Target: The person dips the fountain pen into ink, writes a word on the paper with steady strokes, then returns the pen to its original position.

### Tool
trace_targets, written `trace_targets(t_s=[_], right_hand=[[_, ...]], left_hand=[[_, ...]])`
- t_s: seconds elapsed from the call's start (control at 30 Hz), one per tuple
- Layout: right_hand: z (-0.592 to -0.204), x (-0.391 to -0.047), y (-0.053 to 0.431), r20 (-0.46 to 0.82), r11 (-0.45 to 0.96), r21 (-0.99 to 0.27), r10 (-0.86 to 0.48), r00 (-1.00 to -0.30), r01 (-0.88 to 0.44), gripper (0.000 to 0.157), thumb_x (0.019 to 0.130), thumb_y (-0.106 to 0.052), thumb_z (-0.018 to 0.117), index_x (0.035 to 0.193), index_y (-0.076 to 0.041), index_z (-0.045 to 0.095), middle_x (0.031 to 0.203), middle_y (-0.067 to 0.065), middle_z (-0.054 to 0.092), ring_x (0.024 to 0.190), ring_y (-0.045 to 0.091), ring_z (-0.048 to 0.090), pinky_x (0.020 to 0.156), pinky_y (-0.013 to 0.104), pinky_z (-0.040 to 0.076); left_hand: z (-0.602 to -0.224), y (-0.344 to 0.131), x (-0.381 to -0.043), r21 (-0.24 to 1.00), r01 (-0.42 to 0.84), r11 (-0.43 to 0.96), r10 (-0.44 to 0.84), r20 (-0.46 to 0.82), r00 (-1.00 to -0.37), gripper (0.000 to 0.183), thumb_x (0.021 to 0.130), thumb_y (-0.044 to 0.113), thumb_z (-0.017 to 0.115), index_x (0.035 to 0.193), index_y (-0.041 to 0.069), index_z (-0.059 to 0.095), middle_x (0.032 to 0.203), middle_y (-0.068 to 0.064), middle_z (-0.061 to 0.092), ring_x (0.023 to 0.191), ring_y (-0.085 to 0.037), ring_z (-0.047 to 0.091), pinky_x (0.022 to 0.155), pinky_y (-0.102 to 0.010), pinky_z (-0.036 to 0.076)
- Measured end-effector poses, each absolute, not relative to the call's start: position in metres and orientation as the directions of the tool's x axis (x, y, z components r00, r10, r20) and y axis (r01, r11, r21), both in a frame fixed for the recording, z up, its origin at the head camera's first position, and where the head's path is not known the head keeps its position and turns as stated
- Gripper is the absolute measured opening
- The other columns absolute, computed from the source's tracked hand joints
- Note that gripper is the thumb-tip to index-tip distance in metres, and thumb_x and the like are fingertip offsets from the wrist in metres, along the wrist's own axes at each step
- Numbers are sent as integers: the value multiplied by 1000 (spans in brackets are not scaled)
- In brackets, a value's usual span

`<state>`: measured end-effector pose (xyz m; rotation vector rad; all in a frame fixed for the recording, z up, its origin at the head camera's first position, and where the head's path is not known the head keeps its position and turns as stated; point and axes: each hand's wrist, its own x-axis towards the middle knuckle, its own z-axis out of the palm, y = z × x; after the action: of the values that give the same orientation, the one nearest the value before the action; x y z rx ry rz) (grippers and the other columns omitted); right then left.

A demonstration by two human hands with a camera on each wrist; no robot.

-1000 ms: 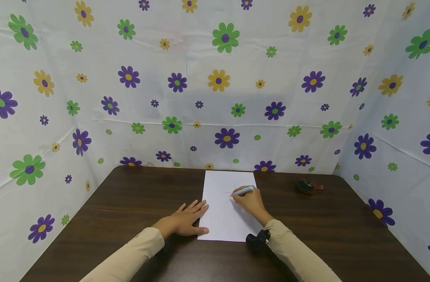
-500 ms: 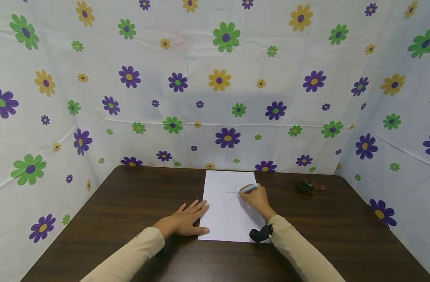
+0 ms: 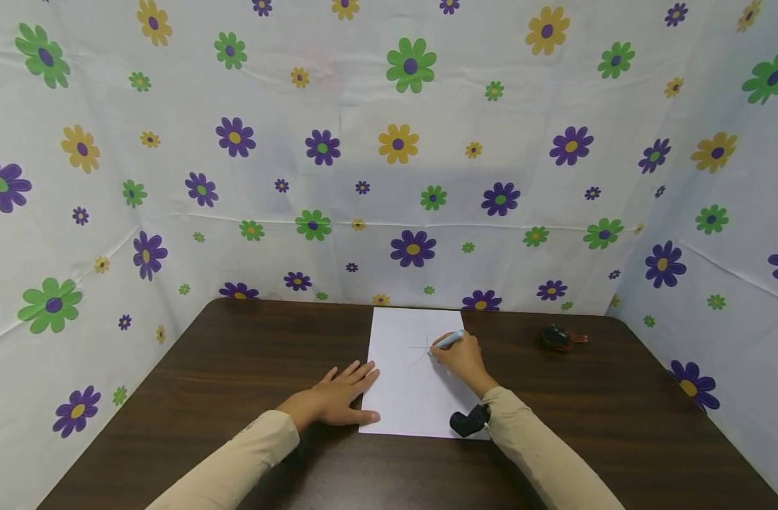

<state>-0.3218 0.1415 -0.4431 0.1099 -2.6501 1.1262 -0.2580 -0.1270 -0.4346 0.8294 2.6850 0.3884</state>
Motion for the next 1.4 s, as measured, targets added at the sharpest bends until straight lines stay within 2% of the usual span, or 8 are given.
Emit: trace_targets(t_s=[0.3,0.57,0.8,1.4], right_hand=[[-438,-318,144,252,718,-678,28,-967,-156,5,75,-13,78,74,-10,74,58,-4,66,53,8,58,65,35,46],[-436,-312,149,256,720,-673,9,-967,-171,4,74,-12,76,72,-10,74,56,-2,66,51,8,58,56,30,44],[-433,-305,155,211,712,-687,9,-977,-141,5,73,-12,76,72,-9,73,56,-3,65,50,9,56,50,27,42],[-430,-292,167,165,732,-674,20,-986,-98,4,73,-12,77,72,-10,74,56,-3,65,51,10,56,49,25,42]], left_hand=[[-434,-128,-258,343,503,793,586,-203,-785,84,90,59,54,153,14,23,161,-5,15,147,-31,11,113,-61,7],[-432,-127,-258,342,495,799,578,-205,-790,84,89,59,55,154,16,23,161,-3,15,147,-30,11,113,-61,8],[-431,-127,-257,341,493,800,577,-216,-787,84,89,58,55,154,15,23,161,-3,15,147,-31,11,113,-61,8],[-432,-125,-258,313,485,817,560,-229,-796,85,88,61,54,154,17,23,161,-3,15,147,-29,11,113,-61,9]])
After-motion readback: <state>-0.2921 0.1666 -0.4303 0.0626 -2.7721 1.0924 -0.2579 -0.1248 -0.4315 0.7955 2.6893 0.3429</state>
